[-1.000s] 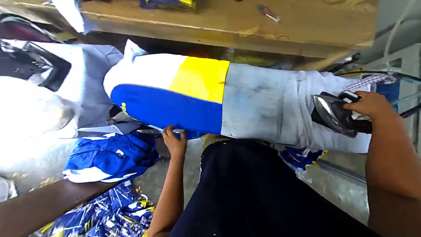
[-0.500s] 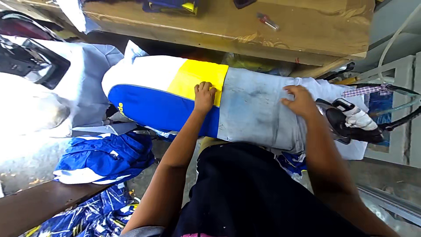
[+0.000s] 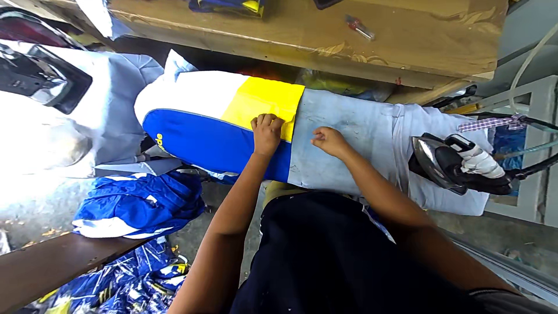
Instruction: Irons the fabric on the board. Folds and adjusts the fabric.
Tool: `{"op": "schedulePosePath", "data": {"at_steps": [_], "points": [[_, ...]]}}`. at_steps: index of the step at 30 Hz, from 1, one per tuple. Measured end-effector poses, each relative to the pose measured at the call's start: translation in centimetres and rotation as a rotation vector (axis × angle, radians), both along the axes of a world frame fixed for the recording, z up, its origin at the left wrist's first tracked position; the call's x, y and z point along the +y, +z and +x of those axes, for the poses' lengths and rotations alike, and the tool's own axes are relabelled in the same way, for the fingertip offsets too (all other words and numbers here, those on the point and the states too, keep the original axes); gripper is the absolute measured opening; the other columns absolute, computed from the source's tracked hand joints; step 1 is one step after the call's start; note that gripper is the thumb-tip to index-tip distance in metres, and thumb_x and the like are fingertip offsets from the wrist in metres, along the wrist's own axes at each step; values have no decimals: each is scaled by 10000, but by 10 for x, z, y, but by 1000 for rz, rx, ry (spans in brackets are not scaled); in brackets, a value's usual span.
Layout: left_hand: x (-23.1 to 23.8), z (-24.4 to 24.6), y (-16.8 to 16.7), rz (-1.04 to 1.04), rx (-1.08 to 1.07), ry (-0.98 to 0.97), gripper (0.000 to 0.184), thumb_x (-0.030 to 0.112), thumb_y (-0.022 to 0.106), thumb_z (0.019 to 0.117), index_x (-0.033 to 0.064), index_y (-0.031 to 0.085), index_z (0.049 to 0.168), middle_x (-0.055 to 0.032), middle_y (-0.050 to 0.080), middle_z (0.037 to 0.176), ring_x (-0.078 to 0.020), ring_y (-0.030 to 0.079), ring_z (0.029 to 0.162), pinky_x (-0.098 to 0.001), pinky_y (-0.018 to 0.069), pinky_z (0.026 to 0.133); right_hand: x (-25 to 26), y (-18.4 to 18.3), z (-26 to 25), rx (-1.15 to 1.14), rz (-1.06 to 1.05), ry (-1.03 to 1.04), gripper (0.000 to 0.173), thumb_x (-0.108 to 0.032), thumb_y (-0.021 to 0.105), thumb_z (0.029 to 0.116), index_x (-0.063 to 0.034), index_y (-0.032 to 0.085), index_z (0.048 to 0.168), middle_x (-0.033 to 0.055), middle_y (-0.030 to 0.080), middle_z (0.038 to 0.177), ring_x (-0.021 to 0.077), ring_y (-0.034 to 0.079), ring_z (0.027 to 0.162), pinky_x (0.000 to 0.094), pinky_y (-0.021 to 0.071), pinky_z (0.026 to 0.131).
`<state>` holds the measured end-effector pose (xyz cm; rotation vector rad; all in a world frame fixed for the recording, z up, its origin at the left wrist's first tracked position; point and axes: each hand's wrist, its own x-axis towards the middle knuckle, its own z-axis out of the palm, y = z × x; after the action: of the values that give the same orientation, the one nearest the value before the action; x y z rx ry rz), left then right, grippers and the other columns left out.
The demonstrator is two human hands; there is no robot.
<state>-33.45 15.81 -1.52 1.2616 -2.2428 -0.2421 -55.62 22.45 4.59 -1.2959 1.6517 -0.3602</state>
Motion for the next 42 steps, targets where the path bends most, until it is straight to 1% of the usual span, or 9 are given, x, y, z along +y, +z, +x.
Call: {"op": "schedulePosePath", "data": {"at_steps": [3, 7, 10, 15, 22, 26, 32, 37, 42], "points": [[-2, 0, 12, 13, 38, 8, 158, 91, 623, 989, 38, 769, 1019, -184, 722, 1057, -411, 651, 1080, -626, 422, 964, -32, -17, 34, -118, -4, -135, 529, -250, 677, 1014, 74, 530, 1405, 268, 645, 1298, 353, 650, 1177, 499, 503, 1029], [-1, 1, 29, 55, 30, 29, 147, 70, 636, 976, 38, 768, 1033, -189, 718, 1082, -421, 633, 1123, -633, 409, 980, -62, -31, 65, -300, 78, -276, 358, -246, 691, 1007, 27, 625, 1230, 161, 641, 1047, 199, 578, 819, 367, 496, 724], [1, 8, 26, 45, 2, 9, 144, 71, 636, 979, 41, 767, 1031, -180, 722, 1060, -421, 638, 1104, -631, 416, 964, -65, -31, 74, -373, 104, -357, 260, -161, 684, 1005, 10, 651, 1199, 125, 638, 1004, 147, 535, 749, 314, 452, 649], [9, 13, 4, 56, 15, 6, 152, 50, 617, 969, 29, 766, 994, -172, 733, 1053, -415, 651, 1083, -633, 426, 955, -63, -40, 74, -633, 236, -522, 363, -75, 590, 1029, -39, 549, 1388, 141, 629, 1214, 201, 606, 931, 353, 517, 742], [15, 12, 2, 106, 123, 25, 151, 55, 629, 961, 26, 773, 997, -153, 741, 1090, -401, 644, 1111, -602, 440, 945, -61, -43, 76, -841, 293, -644, 333, -46, 557, 1032, -71, 521, 1362, 119, 621, 1144, 193, 607, 940, 358, 522, 774], [18, 11, 20, 461, 306, 85, 262, 152, 575, 1027, -36, 738, 1113, -215, 709, 1178, -402, 600, 1196, -602, 379, 1060, -60, -39, 80, -760, 226, -653, 275, -45, 622, 1002, -44, 581, 1274, 103, 632, 1060, 166, 588, 847, 317, 491, 684], [7, 4, 27, 788, 573, 270, 288, 103, 517, 1069, -67, 599, 1286, -216, 677, 1162, -238, 660, 1062, -394, 511, 974, -60, -33, 88, -650, 147, -612, 278, -68, 689, 973, 0, 618, 1233, 137, 640, 1103, 192, 590, 888, 355, 509, 727], [-1, 5, 33, 828, 516, 259, 217, 43, 592, 1011, -52, 670, 1190, -182, 703, 1073, -203, 669, 962, -379, 532, 913, -60, -28, 90, -591, 123, -589, 237, -45, 691, 961, 0, 637, 1188, 123, 647, 1029, 159, 575, 806, 306, 479, 664], [-7, 10, 39, 899, 433, 284, 191, 115, 660, 995, -36, 697, 1107, -154, 704, 1015, -210, 652, 930, -423, 517, 893, -62, -35, 87, -720, 192, -611, 293, -23, 652, 981, -4, 593, 1267, 127, 638, 1078, 177, 603, 850, 334, 525, 720]]}}
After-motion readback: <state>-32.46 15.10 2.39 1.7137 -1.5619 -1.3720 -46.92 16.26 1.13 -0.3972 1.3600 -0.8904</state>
